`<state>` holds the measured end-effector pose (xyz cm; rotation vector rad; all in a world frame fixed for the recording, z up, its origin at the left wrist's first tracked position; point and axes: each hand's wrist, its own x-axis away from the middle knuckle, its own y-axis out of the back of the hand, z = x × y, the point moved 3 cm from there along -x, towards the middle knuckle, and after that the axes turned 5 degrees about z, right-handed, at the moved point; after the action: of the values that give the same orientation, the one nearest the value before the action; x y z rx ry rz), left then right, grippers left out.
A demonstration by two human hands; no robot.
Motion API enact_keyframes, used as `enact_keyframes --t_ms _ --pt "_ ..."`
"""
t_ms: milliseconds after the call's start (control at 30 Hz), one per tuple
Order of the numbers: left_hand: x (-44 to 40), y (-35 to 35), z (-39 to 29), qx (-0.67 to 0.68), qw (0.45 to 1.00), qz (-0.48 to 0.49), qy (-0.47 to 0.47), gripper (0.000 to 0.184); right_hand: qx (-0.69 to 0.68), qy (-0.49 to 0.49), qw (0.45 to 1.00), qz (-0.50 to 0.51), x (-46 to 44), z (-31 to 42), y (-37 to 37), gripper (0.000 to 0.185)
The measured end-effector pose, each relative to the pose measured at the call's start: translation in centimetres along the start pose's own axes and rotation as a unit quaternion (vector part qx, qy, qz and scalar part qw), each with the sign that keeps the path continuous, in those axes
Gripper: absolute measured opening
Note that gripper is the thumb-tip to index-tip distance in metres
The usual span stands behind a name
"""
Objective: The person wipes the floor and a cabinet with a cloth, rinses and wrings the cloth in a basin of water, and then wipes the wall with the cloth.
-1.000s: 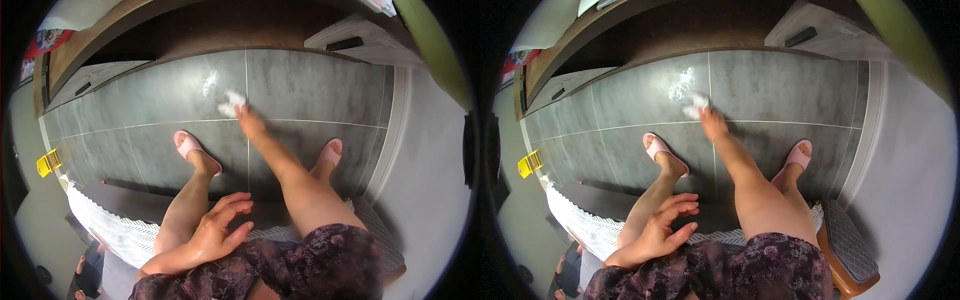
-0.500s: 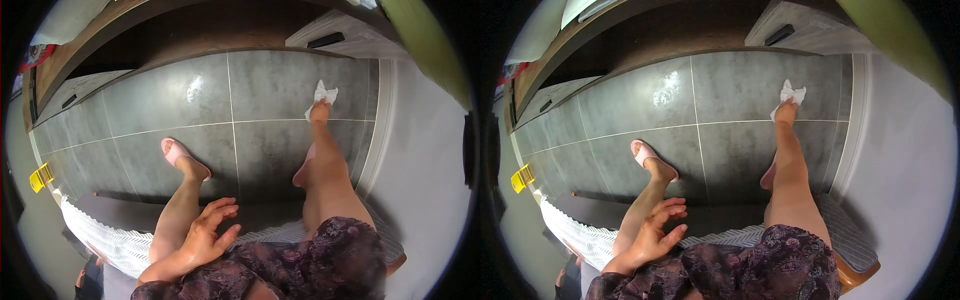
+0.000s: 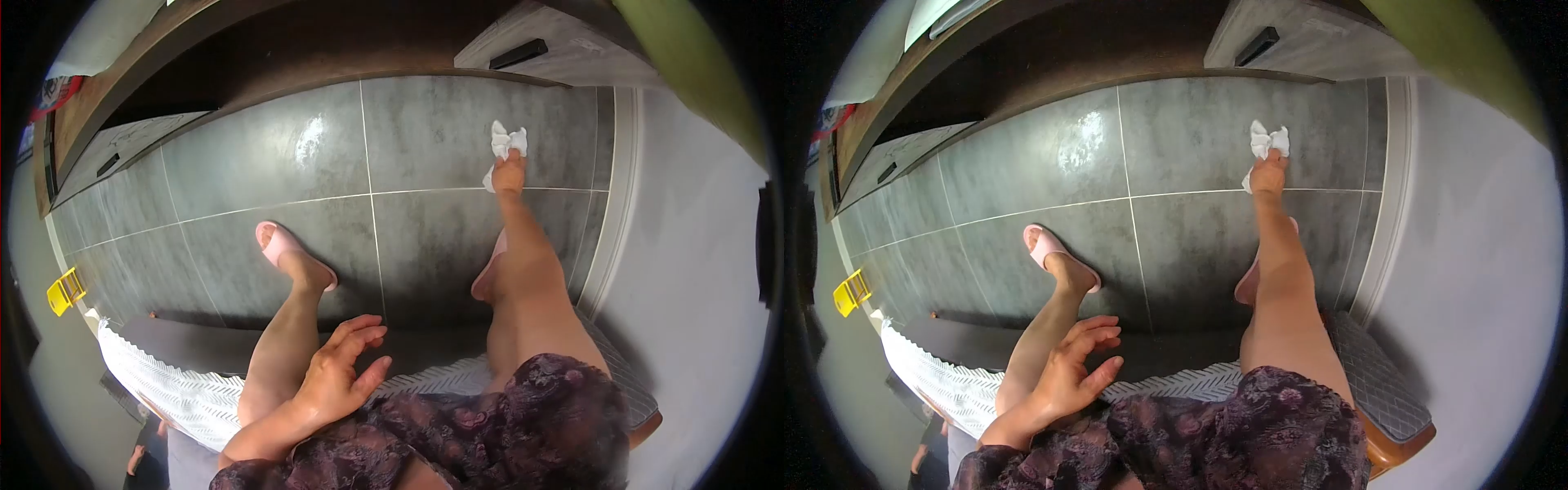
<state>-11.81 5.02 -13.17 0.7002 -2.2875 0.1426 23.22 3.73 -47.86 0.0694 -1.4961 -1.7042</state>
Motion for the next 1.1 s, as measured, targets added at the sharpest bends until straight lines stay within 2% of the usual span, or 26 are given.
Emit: enact_keyframes --t_ms 100,200,500,800,1100 --pt "-0.3 -0.4 -0.2 0.009 1.0 0.004 -0.01 0.032 0.011 0.041 0.999 -0.023 1.0 0.8 0.3 0.054" --pt "-0.4 -0.5 0.0 0.003 1.0 0.003 -0.009 0.032 -0.021 -0.001 1.0 -0.013 0.6 0.9 0.2 0.062" --pt "-0.8 -0.9 0.0 0.002 1.0 0.008 0.0 0.032 -0.021 -0.015 1.0 -0.004 0.8 1.2 0.4 0.066" --pt "-0.8 -1.0 0.0 -0.003 1.0 0.009 0.004 0.031 -0.031 -0.02 0.999 -0.003 0.6 1.0 0.2 0.064" --pt "-0.6 -0.8 -0.4 0.003 1.0 0.015 0.005 0.032 -0.037 0.034 0.998 -0.037 0.1 0.0 -0.4 0.047"
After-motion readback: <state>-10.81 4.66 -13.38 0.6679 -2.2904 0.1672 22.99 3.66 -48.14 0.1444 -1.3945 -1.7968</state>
